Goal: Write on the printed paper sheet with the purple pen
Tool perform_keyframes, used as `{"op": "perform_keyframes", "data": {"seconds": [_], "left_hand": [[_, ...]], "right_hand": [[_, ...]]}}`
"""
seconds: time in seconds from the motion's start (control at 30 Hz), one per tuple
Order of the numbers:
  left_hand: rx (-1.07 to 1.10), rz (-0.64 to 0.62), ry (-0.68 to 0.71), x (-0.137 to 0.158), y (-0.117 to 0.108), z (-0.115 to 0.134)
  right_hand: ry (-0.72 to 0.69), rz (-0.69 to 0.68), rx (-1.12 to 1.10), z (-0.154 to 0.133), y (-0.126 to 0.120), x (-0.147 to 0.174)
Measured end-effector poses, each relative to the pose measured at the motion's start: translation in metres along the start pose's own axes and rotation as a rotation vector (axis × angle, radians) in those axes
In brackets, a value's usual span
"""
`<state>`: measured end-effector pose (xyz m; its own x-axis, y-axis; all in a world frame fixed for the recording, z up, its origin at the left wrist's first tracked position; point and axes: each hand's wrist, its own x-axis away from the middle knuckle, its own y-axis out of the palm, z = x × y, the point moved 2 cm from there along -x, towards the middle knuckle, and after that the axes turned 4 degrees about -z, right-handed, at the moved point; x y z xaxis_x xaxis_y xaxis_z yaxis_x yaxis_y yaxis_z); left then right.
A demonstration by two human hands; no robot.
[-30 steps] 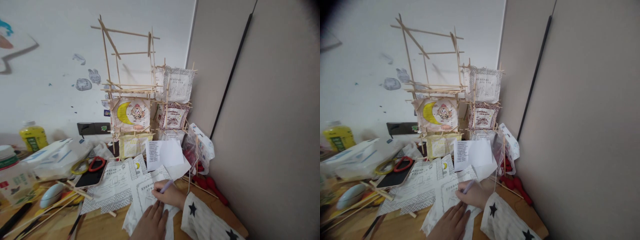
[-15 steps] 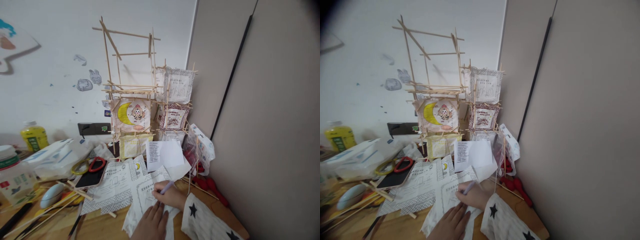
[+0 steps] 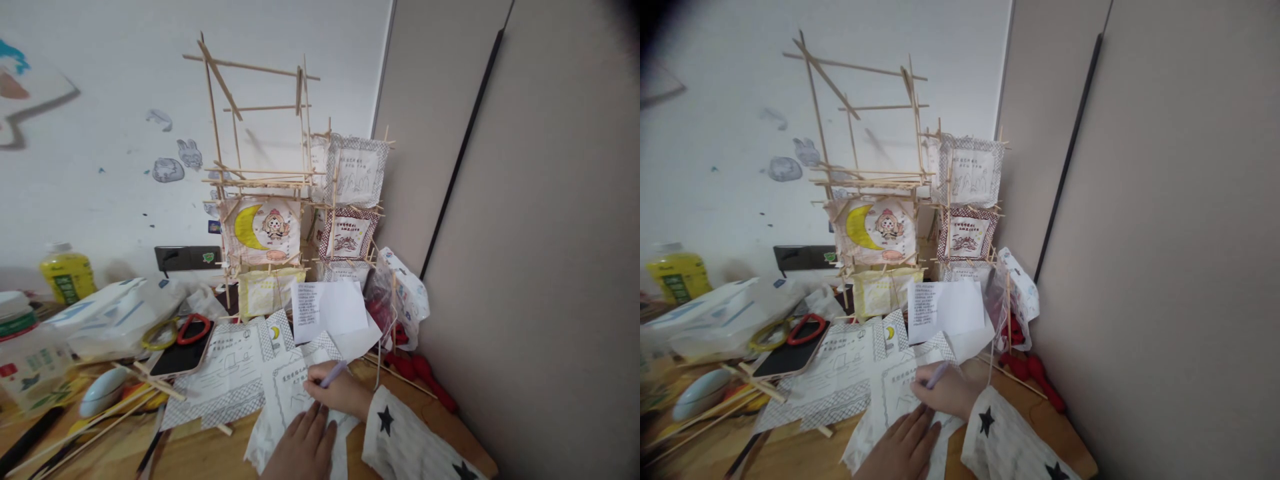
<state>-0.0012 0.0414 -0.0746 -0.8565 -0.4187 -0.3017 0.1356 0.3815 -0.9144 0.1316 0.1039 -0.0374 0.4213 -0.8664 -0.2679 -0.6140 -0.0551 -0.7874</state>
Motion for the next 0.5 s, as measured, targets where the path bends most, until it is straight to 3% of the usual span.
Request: {"op": "perform_keyframes", "data": {"seconds": [0.5], "left_hand": [[-0.035, -0.059, 0.02, -0.0041, -0.0062, 0.0004]], "right_hand": [[-0.007, 0.02, 0.025, -0.0021, -0.001, 0.0007]]}}
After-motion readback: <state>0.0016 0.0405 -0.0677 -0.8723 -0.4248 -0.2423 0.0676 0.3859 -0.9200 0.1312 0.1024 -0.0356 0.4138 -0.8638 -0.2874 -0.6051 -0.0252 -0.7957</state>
